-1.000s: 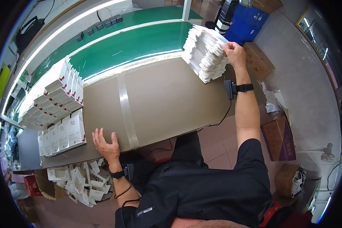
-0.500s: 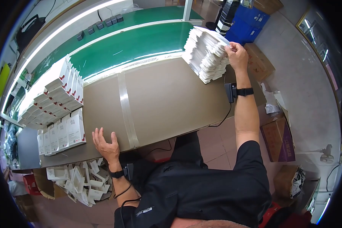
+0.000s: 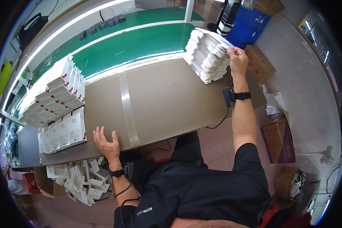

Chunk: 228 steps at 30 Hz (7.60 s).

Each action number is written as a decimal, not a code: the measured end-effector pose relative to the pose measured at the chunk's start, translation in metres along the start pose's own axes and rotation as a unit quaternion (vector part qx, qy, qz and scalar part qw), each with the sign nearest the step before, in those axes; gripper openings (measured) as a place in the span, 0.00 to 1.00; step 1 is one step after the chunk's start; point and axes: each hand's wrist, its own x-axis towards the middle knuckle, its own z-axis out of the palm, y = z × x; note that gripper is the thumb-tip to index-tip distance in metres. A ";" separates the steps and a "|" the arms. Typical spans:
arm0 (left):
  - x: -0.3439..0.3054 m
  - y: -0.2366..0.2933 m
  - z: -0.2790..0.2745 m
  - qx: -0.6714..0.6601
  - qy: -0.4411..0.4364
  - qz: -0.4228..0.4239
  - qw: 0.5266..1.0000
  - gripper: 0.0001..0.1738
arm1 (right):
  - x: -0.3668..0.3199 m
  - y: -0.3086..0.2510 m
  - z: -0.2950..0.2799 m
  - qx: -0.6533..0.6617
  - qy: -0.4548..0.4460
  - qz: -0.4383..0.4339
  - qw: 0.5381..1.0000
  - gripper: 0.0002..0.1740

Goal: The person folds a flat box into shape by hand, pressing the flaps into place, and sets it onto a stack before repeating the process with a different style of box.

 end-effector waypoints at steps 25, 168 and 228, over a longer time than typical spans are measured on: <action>0.000 -0.007 0.000 -0.036 -0.001 -0.006 0.999 0.29 | -0.019 -0.008 0.001 -0.111 -0.001 -0.072 0.991 0.13; -0.001 0.098 0.011 -0.685 -0.219 -0.268 0.641 0.21 | -0.292 -0.136 0.083 0.318 -0.467 0.228 0.793 0.21; 0.013 0.088 -0.012 -0.588 -0.178 -0.112 0.781 0.39 | -0.247 -0.142 0.066 0.230 -0.407 -0.024 0.884 0.28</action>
